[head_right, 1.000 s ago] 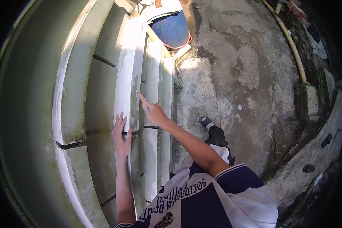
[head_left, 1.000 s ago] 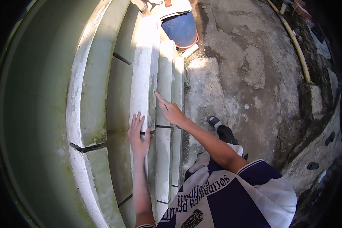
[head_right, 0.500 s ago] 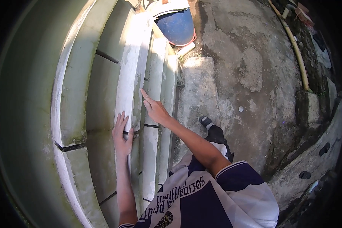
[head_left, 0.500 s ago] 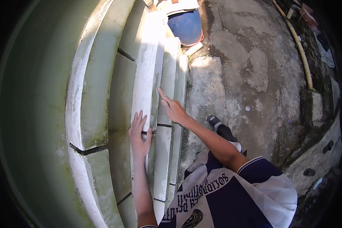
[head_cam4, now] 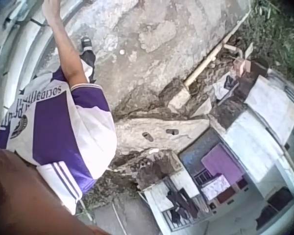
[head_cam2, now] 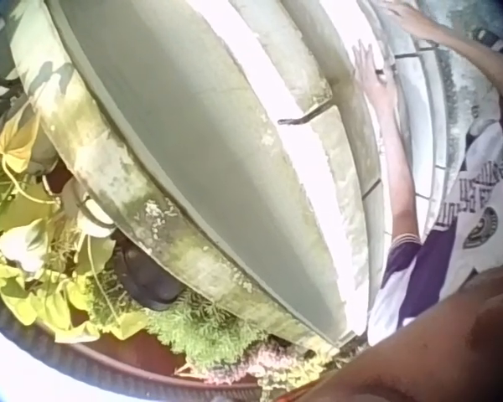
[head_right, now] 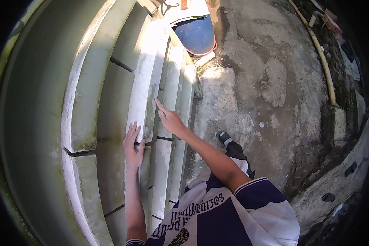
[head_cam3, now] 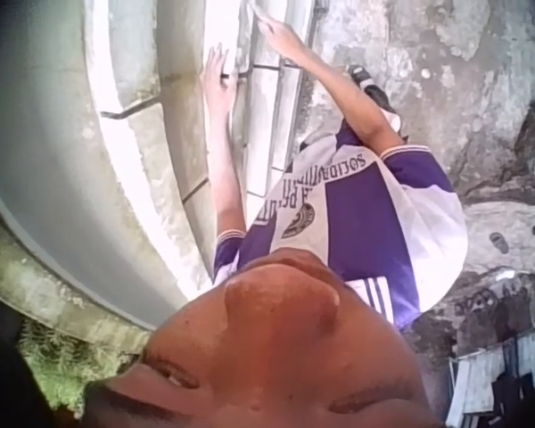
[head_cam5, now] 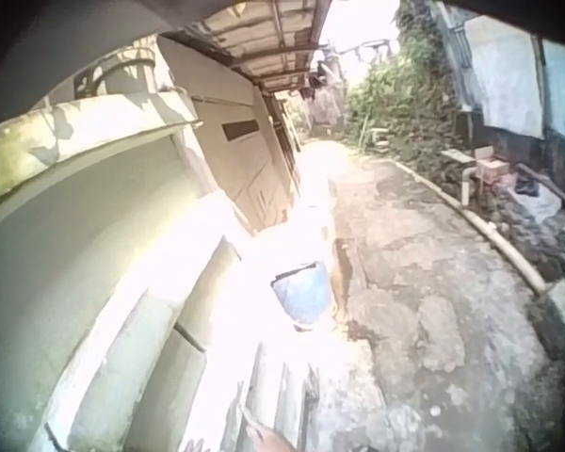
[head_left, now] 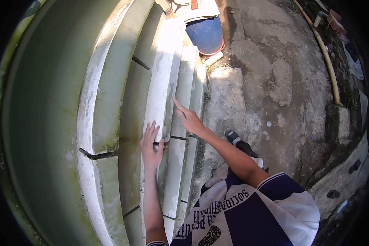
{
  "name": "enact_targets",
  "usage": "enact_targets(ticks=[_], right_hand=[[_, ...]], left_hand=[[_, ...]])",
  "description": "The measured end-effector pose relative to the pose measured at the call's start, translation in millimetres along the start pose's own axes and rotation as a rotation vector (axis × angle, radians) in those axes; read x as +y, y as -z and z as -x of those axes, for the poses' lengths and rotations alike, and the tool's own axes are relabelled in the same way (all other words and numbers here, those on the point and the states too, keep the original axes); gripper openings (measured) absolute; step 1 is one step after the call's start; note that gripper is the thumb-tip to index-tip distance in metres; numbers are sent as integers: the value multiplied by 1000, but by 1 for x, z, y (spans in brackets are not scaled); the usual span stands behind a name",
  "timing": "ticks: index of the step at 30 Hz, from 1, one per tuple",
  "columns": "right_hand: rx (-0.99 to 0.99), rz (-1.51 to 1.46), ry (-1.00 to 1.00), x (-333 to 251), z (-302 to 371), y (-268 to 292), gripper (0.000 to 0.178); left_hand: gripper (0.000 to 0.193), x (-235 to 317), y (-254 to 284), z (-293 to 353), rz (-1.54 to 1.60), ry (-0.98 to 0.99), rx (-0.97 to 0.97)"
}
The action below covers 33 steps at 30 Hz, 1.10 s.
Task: Scraping old paint or surface material from an exterior wall using a handheld metal scraper.
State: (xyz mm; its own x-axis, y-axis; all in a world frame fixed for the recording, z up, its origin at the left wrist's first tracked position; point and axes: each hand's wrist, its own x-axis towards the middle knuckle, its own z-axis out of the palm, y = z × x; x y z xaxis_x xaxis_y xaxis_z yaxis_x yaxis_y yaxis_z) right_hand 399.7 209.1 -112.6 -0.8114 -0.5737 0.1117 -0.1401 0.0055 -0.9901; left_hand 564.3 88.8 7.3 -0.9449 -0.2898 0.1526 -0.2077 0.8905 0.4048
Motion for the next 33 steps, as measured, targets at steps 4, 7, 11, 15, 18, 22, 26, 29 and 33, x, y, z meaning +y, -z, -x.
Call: enact_targets(ticks=[4,7,11,15,18,22,26,29,33], right_hand=[[-103,-4,-146,-16,7,8,56],[-99,11,-176,-24,8,8,56],[-62,89,-119,-16,1,6,56],[-21,7,-63,-7,-3,3,55],[-149,-134,-252,-39,-5,17,55],[-255,-359,-472,-50,-25,38,54],[-162,-118,-304,-38,-23,30,53],[-36,146,-82,-9,-20,16,51],[-360,446,-396,94,-6,31,50]], left_hand=[[48,2,-1,-1,14,8,9],[48,4,0,-1,14,12,5],[48,3,1,-2,7,16,6],[48,5,-1,-5,9,30,-8],[48,0,-1,0,20,48,0],[49,5,1,-3,15,31,8],[49,5,0,-2,19,34,22],[48,1,0,2,15,27,33],[48,6,0,6,12,20,41]])
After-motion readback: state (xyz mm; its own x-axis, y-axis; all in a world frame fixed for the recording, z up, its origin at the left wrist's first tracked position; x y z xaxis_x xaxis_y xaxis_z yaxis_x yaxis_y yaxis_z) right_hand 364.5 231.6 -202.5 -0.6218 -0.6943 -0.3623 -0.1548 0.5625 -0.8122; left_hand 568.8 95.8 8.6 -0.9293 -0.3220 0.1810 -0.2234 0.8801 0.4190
